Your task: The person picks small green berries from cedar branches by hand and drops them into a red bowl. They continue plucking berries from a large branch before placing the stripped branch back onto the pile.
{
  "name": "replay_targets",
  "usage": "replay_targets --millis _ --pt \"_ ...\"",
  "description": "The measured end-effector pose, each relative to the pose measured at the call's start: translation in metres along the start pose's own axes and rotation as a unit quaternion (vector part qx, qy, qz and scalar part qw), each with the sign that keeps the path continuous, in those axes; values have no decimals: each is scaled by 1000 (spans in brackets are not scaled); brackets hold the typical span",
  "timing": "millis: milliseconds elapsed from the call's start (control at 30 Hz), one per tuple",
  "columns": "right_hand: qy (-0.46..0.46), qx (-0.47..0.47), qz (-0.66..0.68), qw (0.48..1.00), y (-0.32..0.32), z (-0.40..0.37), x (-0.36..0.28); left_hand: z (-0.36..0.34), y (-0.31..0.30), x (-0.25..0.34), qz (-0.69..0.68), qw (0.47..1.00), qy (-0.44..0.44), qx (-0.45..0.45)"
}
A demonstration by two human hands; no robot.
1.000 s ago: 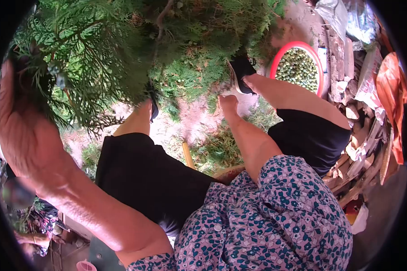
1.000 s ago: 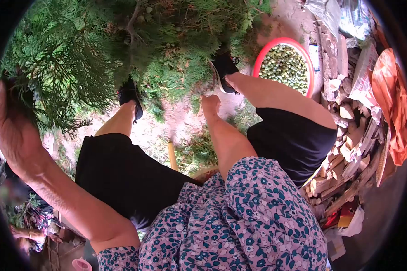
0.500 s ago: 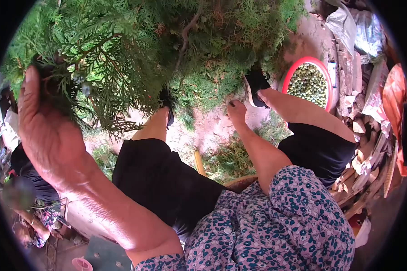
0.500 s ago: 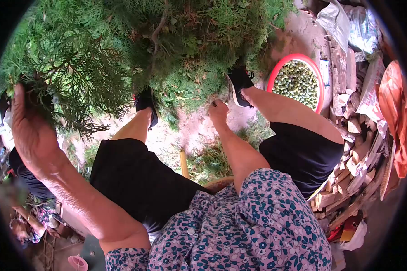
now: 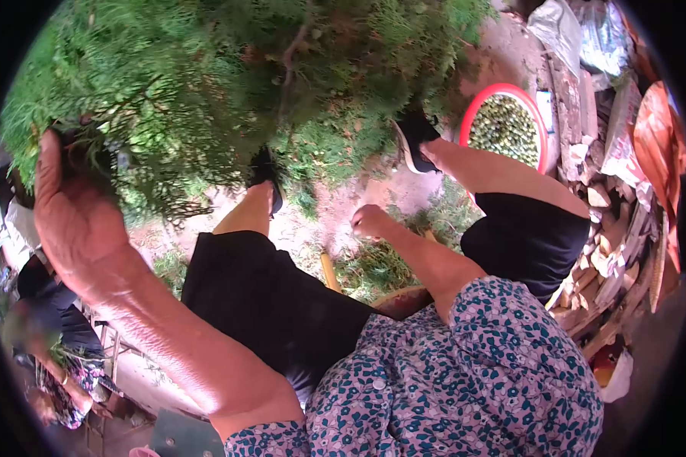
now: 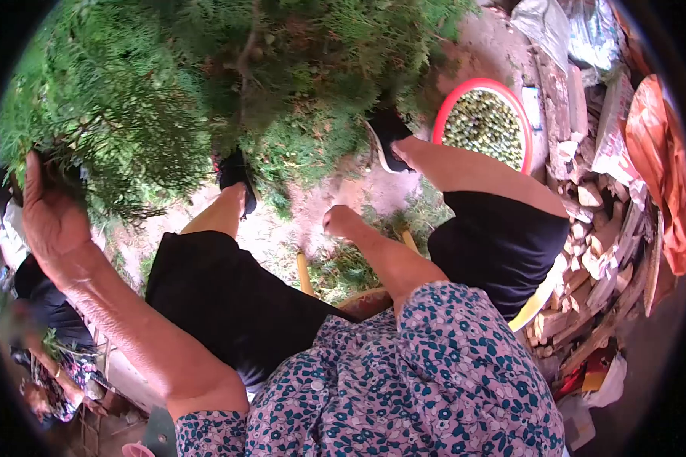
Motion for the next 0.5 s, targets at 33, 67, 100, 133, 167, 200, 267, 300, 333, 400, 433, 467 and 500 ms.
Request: replay_targets --millis 33,67,100,133,167,200,267,300,333,400,433,467,500 --pt "12 1 3 1000 8 -2 13 -1 2 -2 5 1000 -21 -6" --pt "-31 64 -60 996 3 1 13 1 4 -3 -14 999 -38 -36" --pt "-75 126 -125 981 -6 1 14 2 3 -2 -3 998 -43 -36" --pt "-68 126 -126 982 -13 -1 19 3 2 0 10 998 -47 -35" --pt "20 233 10 972 -41 -7 35 7 -1 1 -2 997 -66 -28" --pt "107 332 146 926 -62 -14 54 7 -3 1 -1 997 -70 -28" --pt "142 456 100 873 -74 2 113 1 1 5 23 999 -38 -4" --pt "143 454 100 874 -85 3 110 3 -1 7 18 999 -44 -15" --pt "199 474 201 834 -98 -5 112 1 -1 7 20 999 -46 -13" --pt "252 484 300 782 -108 -10 114 -2 1 10 52 998 -28 3" --pt "267 491 362 746 -107 -7 117 1 -2 12 51 998 -17 22" --pt "280 493 422 707 -103 -2 119 2 -2 13 55 998 -13 23" --pt "304 478 392 725 -105 2 117 0 -4 13 58 998 -12 33"
Point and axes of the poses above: each hand's wrist, its own z-axis towards the middle knuckle, its own y-axis out of the palm, x = y × z, the point moved 8 cm from there along z, towards the middle knuckle, and after that the axes turned 6 degrees about x, right-handed, at the moved point
